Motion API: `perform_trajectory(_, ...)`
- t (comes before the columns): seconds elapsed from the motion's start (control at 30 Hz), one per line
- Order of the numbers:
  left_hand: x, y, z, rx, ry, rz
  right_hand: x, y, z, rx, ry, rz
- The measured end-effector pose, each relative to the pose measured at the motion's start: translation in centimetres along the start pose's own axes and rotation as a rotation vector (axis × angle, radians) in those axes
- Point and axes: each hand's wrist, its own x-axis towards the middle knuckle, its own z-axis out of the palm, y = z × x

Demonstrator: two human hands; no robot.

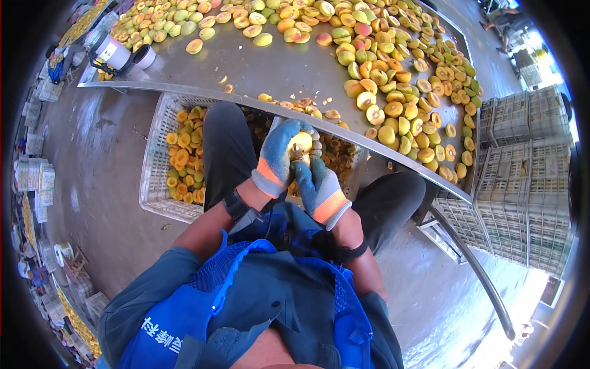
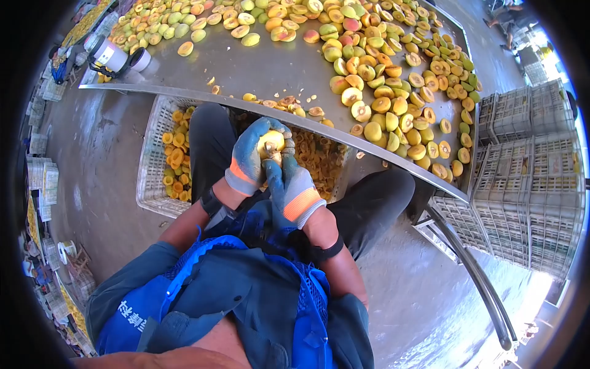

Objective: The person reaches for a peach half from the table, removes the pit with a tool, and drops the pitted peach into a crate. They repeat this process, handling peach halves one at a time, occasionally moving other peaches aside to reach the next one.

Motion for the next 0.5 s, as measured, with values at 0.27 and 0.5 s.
perform_trajectory(0.27,-0.1,0.0,-0.7,-0.051,-0.024,-0.123,-0.2,0.0,-1.2,0.617,-0.270,0.349)
perform_trajectory(0.5,-0.3,-1.1,0.1,-0.077,0.339,-0.229,-0.1,1.1,0.8,0.408,-0.190,0.230)
